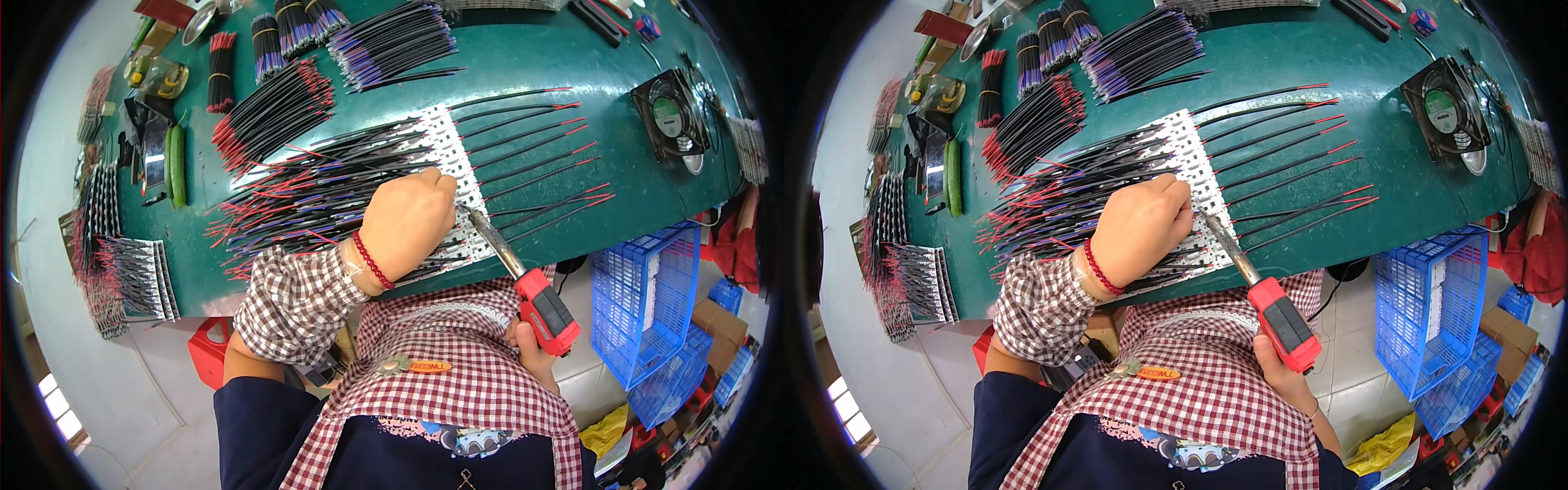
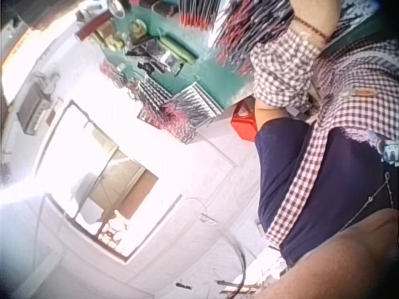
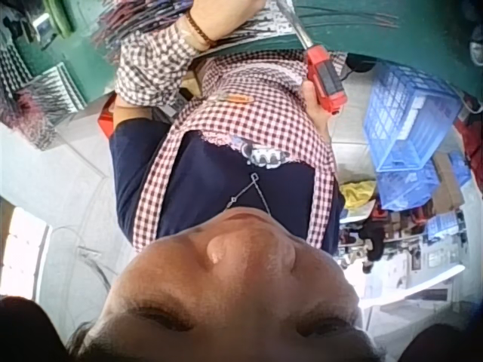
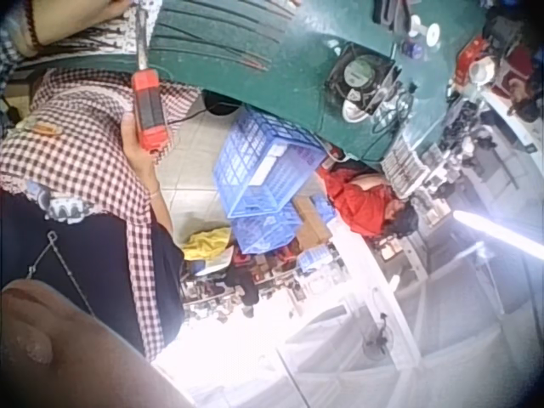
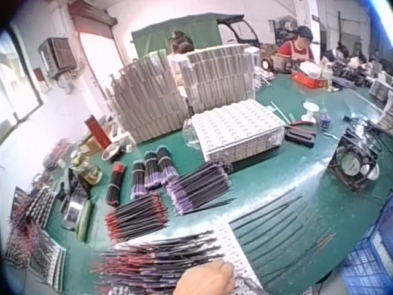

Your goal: The person finishes soldering wires to a board using a hot tool, sets the completed board aside, positions a bundle of wires onto a new board, and solders the wires to the board with the tool.

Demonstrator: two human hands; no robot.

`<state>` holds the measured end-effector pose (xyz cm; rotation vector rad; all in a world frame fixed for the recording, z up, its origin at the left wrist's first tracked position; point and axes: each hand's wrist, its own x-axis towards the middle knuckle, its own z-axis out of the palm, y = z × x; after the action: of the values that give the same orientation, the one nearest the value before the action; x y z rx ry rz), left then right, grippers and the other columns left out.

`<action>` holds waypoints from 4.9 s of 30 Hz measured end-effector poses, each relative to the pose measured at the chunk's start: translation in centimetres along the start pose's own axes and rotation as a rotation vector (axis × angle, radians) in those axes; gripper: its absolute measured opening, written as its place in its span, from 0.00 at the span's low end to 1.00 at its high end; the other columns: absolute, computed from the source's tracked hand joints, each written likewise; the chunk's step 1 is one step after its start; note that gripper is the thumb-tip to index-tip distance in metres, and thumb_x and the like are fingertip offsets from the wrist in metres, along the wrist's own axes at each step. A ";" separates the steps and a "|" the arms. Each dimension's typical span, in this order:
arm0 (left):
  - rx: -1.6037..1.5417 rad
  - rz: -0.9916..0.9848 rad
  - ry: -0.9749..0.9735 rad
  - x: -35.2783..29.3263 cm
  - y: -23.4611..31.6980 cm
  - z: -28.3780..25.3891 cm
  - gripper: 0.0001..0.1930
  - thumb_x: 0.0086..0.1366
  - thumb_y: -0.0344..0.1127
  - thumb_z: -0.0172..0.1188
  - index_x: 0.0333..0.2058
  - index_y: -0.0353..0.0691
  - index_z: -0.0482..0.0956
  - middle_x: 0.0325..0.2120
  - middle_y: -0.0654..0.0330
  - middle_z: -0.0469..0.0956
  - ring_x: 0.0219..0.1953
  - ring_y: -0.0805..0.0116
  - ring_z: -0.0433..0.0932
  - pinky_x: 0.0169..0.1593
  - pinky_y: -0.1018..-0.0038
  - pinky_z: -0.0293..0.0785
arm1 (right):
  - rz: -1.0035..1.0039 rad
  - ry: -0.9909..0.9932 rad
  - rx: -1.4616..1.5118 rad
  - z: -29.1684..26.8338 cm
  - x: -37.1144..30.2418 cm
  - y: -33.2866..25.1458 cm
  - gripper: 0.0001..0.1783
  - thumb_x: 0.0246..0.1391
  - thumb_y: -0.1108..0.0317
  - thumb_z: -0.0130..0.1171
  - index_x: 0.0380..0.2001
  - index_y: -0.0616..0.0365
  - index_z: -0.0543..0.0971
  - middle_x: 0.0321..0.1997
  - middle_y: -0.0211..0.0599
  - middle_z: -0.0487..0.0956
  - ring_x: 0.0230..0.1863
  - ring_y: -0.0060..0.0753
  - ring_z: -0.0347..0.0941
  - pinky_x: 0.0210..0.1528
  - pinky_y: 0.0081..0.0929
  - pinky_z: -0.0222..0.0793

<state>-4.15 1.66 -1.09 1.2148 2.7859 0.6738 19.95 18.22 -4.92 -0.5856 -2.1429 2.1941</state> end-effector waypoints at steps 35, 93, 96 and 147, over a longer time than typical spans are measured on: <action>0.007 -0.018 -0.029 -0.2 0.4 -0.1 0.05 0.53 0.30 0.56 0.23 0.37 0.71 0.22 0.55 0.72 0.26 0.55 0.75 0.29 0.63 0.72 | 0.105 0.007 0.127 0.1 -0.4 -1.6 0.05 0.57 0.70 0.55 0.33 0.61 0.74 0.27 0.27 0.71 0.28 0.20 0.65 0.31 0.22 0.62; 0.422 0.045 0.027 11.1 -8.7 1.8 0.09 0.54 0.25 0.52 0.35 0.34 0.69 0.34 0.54 0.71 0.40 0.57 0.72 0.42 0.64 0.69 | -0.195 0.426 0.371 -2.2 1.7 -3.7 0.18 0.61 0.62 0.43 0.48 0.64 0.64 0.17 0.32 0.66 0.15 0.21 0.60 0.20 0.22 0.62; 0.443 0.125 0.104 10.4 -8.6 1.7 0.08 0.54 0.25 0.51 0.35 0.34 0.68 0.33 0.52 0.70 0.39 0.56 0.71 0.42 0.64 0.69 | -0.272 0.383 0.339 -2.5 2.5 -4.3 0.18 0.61 0.62 0.43 0.48 0.64 0.64 0.18 0.33 0.66 0.15 0.21 0.60 0.20 0.23 0.63; -0.044 -0.089 0.066 11.8 -9.9 -1.7 0.09 0.53 0.34 0.61 0.27 0.34 0.75 0.29 0.52 0.79 0.34 0.53 0.78 0.39 0.63 0.71 | -0.266 0.454 0.416 0.9 1.3 -3.9 0.17 0.60 0.62 0.44 0.46 0.65 0.65 0.17 0.32 0.66 0.14 0.21 0.60 0.19 0.22 0.62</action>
<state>-19.58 3.38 -1.85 1.0738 2.8421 0.7775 17.56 17.95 -1.44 -0.6447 -1.4044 2.0267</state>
